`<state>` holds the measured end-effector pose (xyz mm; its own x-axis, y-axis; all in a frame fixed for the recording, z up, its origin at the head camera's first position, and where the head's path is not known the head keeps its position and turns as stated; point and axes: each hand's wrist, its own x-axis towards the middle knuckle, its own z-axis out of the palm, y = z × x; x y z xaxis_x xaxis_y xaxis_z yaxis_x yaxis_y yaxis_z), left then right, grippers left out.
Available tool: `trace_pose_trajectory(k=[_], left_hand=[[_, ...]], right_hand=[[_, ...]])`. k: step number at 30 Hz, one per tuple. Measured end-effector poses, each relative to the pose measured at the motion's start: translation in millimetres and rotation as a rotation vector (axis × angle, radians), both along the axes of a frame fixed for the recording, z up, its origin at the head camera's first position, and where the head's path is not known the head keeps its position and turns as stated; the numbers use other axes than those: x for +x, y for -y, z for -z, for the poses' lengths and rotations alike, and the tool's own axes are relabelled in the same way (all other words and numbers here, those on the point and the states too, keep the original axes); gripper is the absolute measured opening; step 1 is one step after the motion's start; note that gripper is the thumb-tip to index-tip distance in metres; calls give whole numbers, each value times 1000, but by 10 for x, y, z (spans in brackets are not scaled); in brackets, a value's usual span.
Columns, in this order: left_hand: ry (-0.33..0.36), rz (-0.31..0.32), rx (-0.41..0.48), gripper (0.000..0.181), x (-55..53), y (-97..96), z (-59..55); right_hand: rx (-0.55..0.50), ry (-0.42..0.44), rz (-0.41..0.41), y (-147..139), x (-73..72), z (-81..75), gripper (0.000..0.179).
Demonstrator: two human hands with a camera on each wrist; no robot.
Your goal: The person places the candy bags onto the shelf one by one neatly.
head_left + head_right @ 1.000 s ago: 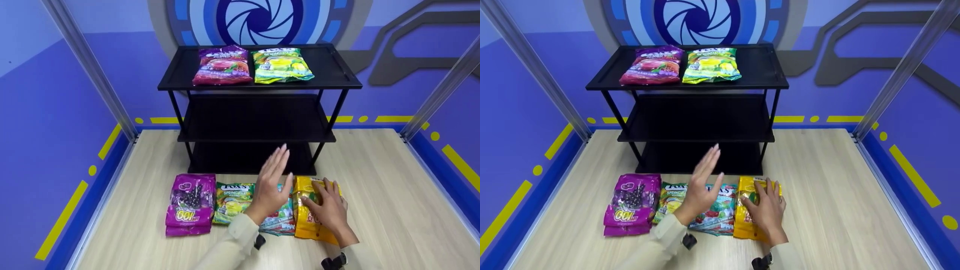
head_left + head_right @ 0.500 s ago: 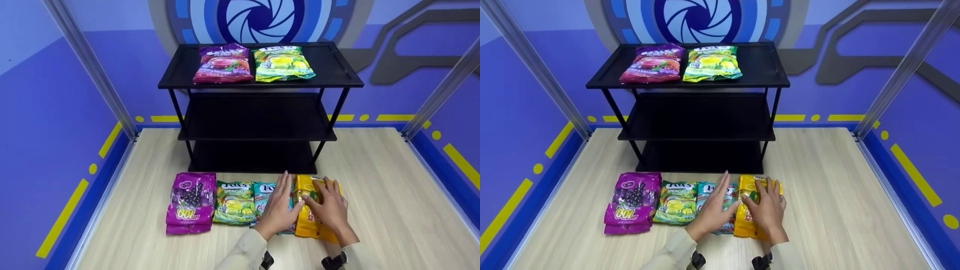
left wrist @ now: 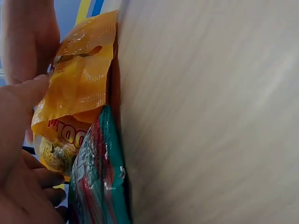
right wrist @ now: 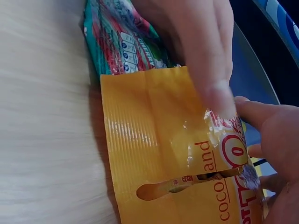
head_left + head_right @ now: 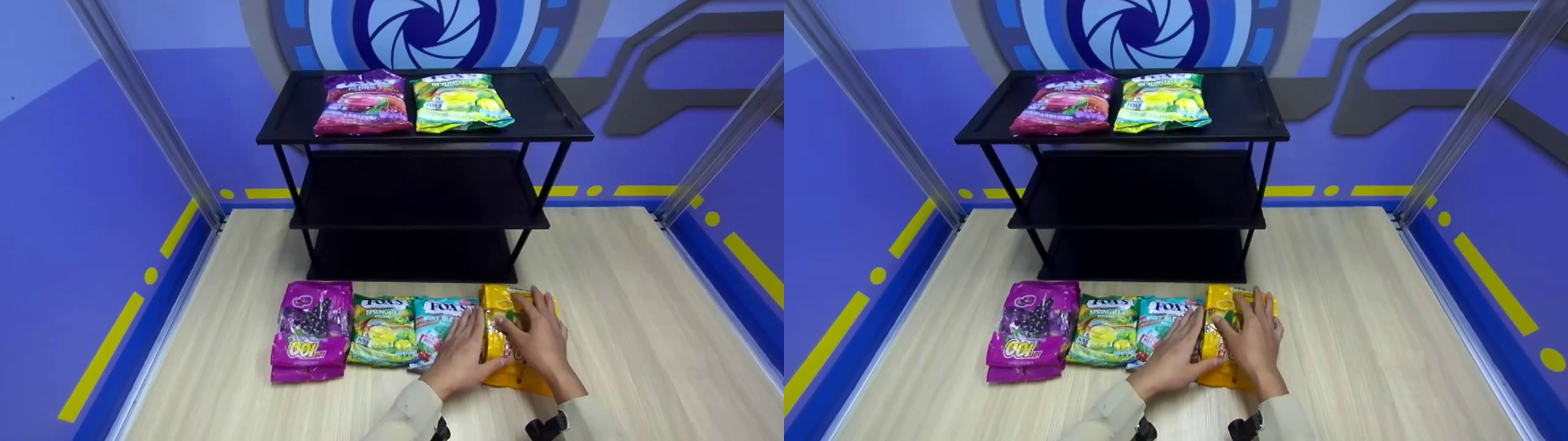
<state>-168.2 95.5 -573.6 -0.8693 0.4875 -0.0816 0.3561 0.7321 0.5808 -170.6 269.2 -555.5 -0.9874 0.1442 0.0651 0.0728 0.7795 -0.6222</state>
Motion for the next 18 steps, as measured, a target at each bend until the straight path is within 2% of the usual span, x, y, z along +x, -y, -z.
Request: trace_pose_trajectory(k=[5, 11, 15, 18], left_hand=[[5, -8, 2, 91, 8, -10, 7], [45, -29, 19, 91, 11, -14, -2], [44, -25, 37, 93, 12, -11, -7], [50, -30, 49, 94, 18, -14, -8]], right_hand=[[-191, -25, 120, -43, 39, -55, 62], [-302, 1, 274, -118, 129, -65, 79], [-366, 87, 331, -166, 190, -31, 89], [-409, 171, 344, -199, 232, 8, 94]])
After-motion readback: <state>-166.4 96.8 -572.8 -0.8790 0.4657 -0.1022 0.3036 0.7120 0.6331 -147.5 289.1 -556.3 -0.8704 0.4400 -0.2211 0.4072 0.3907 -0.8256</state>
